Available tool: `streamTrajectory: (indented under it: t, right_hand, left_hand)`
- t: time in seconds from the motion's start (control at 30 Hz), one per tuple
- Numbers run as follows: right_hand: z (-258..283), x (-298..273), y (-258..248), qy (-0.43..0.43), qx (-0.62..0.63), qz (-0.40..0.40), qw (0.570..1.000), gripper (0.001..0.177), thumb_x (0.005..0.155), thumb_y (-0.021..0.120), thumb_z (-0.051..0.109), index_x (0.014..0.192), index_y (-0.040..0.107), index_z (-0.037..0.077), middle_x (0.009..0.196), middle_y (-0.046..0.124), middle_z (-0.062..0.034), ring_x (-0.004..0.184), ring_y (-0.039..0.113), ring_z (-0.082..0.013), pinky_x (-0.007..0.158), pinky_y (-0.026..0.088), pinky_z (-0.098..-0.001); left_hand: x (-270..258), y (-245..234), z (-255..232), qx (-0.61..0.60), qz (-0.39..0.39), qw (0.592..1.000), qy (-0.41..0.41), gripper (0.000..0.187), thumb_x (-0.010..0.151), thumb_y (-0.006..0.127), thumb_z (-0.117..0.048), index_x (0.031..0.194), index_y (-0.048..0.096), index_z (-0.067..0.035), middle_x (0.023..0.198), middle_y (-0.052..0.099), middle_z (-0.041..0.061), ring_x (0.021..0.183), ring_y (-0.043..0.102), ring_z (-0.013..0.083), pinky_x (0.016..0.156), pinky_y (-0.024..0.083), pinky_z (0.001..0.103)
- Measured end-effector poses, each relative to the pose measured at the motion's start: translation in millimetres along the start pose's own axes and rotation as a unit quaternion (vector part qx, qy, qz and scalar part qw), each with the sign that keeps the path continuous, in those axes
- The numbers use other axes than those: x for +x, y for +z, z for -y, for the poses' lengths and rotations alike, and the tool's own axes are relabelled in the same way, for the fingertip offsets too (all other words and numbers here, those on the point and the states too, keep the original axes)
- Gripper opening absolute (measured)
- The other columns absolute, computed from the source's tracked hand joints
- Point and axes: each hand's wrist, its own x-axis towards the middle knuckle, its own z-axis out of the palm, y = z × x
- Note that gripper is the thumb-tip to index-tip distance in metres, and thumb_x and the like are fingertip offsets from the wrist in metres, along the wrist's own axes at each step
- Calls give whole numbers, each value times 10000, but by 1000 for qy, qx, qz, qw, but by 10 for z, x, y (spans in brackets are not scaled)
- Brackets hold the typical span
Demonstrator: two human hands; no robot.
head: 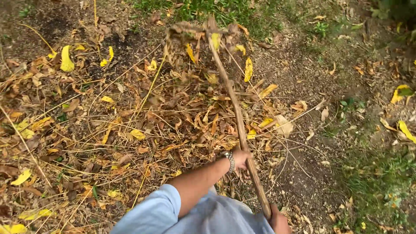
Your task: Raking dry leaves and debris into a pile in a backyard.
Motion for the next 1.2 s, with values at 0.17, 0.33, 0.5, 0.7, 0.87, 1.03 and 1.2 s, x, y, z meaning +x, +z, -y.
streamTrajectory:
  t: [0.17, 0.33, 0.5, 0.7, 0.87, 1.03, 1.2]
  right_hand:
    - [2334, 1566, -992, -24, 20, 23, 999, 312, 907, 590, 145, 1154, 497, -22, 767, 730, -215, 647, 733, -325, 602, 608, -454]
    - [3414, 2910, -927, -26, -61, 71, 995, 411, 982, 591, 251, 1257, 513, -45, 900, 704, -210, 710, 689, -278, 605, 590, -378]
    - [3568, 3116, -525, 9, -125, 141, 982, 342, 1001, 528, 210, 1240, 640, -7, 933, 681, -164, 725, 643, -219, 591, 554, -354]
    - [3066, 2331, -178, 56, -46, 244, 967, 424, 989, 541, 85, 1378, 521, -83, 965, 644, -159, 624, 605, -143, 460, 537, -250]
    - [2286, 1610, -115, 101, 13, 262, 960, 535, 915, 605, 61, 1405, 420, -50, 971, 667, -225, 634, 515, -258, 537, 453, -397]
    - [1023, 1238, 423, -85, -152, 251, 952, 455, 878, 685, 213, 1193, 614, -108, 996, 721, -238, 792, 690, -289, 760, 586, -416]
    - [846, 36, 278, -85, -172, 240, 951, 394, 874, 659, 252, 1097, 631, -71, 958, 644, -201, 841, 669, -328, 783, 594, -425]
  left_hand:
    - [219, -711, -267, -19, 13, 991, 135, 235, 998, 615, -181, 1177, 587, -32, 1136, 710, 176, 1049, 734, 318, 857, 652, 395]
    - [-234, -1280, 285, 8, -39, 991, 127, 298, 1016, 593, -264, 1261, 609, -94, 1172, 723, 116, 968, 729, 219, 752, 624, 302]
    - [-276, -1606, 1089, -33, -84, 992, 89, 290, 995, 635, -255, 1248, 645, -114, 1067, 736, 68, 857, 723, 163, 686, 596, 281]
    - [-226, -1636, 1467, -23, -114, 990, 78, 240, 969, 638, -276, 1175, 696, -166, 967, 748, 9, 754, 725, 128, 620, 580, 278]
    - [14, -1369, 1784, -31, -114, 988, 95, 191, 987, 657, -259, 1115, 702, -125, 924, 730, 56, 695, 674, 156, 549, 544, 291]
    - [602, -960, 2339, -78, -78, 982, 151, 234, 960, 641, -238, 1134, 696, -92, 907, 701, 52, 664, 639, 171, 514, 499, 336]
    - [256, -242, 2625, -67, -81, 986, 126, 291, 954, 660, -365, 1167, 653, -166, 1025, 730, 23, 767, 731, 181, 639, 596, 392]
